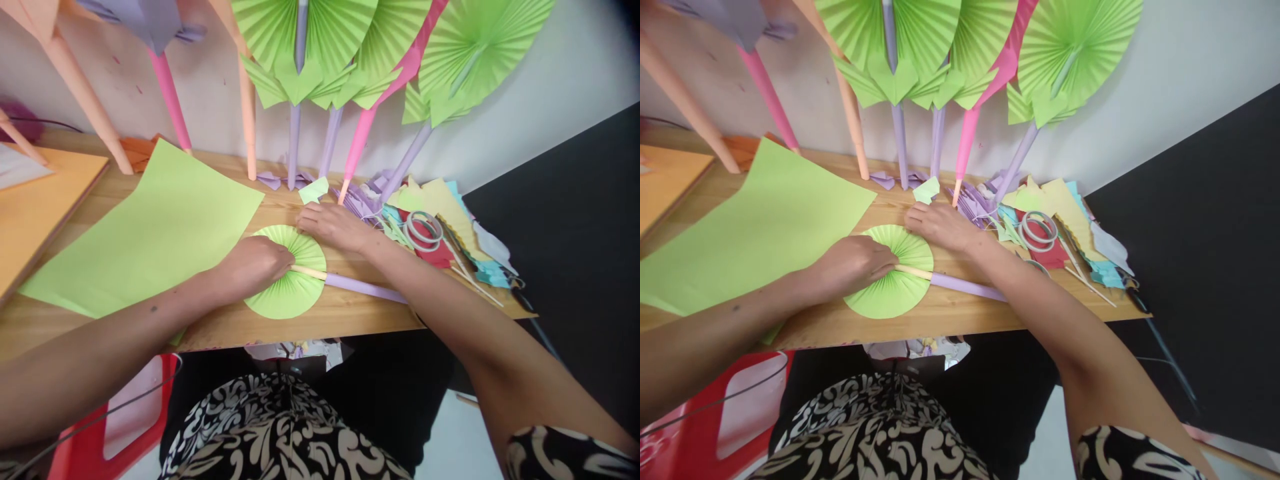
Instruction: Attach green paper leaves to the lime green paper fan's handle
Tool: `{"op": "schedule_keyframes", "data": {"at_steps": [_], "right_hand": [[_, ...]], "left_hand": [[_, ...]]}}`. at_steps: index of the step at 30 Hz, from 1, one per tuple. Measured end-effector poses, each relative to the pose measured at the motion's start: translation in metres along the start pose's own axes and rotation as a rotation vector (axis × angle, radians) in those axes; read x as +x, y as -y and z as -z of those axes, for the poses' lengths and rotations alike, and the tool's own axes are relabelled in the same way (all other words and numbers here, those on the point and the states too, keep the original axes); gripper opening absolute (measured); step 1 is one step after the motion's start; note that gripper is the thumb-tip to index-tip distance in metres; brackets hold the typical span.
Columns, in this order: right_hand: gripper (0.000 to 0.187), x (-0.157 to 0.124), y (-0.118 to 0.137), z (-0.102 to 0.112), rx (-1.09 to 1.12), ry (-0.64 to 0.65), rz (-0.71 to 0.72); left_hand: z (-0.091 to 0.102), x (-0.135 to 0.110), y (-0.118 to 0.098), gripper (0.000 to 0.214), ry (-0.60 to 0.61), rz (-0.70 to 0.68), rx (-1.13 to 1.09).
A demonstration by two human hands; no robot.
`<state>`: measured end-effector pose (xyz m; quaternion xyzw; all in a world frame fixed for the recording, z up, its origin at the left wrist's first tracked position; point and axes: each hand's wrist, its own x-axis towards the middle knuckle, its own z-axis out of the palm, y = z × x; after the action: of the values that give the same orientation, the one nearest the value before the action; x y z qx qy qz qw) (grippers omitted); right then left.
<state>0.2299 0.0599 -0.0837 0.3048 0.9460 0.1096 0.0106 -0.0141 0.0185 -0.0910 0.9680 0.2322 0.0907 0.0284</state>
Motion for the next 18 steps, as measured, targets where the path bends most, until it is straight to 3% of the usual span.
{"op": "schedule_keyframes", "data": {"at_steps": [4, 7, 12, 18], "right_hand": [[0.028, -0.004, -0.009, 0.001, 0.049, -0.062, -0.061], [0.026, -0.002, -0.003, 0.005, 0.069, -0.073, -0.024], [0.024, 0.009, 0.013, 0.015, 0.02, -0.031, 0.096], [0.031, 0.018, 0.021, 0.024, -0.06, 0.061, 0.132]], "left_hand": [[0.002, 0.0, -0.001, 0.03, 0.019, 0.001, -0.013], [0.001, 0.0, 0.0, 0.03, 0.02, 0.003, -0.027], [0.0, 0.001, 0.0, 0.031, 0.027, 0.007, -0.059], [-0.002, 0.0, 0.002, 0.033, 0.012, 0.003, -0.052]]}}
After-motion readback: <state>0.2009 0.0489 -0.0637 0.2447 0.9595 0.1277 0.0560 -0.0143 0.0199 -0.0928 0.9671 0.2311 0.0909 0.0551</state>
